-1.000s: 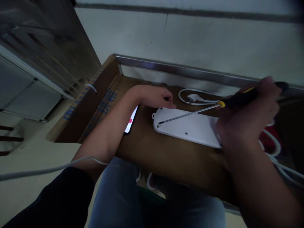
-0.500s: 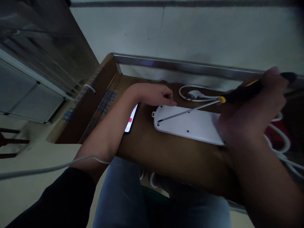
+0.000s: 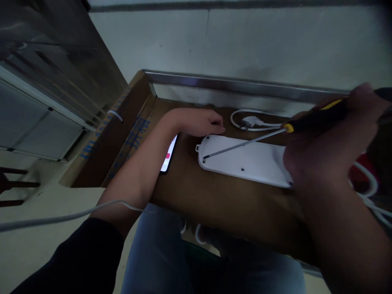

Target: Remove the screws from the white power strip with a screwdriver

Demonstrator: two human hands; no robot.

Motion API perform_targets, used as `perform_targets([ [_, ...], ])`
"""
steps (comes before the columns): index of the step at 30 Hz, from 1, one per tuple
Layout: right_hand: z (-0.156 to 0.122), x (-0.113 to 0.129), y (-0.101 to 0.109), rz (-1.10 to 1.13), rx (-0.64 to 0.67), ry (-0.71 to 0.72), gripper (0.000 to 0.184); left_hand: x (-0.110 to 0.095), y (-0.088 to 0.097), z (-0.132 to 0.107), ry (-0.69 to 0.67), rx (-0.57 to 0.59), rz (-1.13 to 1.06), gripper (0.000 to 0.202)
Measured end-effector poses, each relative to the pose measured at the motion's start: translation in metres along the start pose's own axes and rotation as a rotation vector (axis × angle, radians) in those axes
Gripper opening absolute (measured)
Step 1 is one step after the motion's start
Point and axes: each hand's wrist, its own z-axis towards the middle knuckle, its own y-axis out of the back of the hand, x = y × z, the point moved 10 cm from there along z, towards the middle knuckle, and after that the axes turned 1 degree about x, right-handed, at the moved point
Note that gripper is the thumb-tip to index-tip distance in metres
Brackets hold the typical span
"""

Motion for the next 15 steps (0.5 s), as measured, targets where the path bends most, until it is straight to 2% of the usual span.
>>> perform_targets([
  [3, -0.0022, 0.0011, 0.0027, 0.081, -0.044, -0.006, 0.041, 0.0012, -0.0001, 0.0005, -0.013, -0.003, -0.002, 0.036],
  [15, -0.0060, 0.0013, -0.0015, 0.155, -0.050, -0.027, 0.039, 0.0027, -0.0008, -0.0001, 0.004, 0.018, 0.018, 0.044],
])
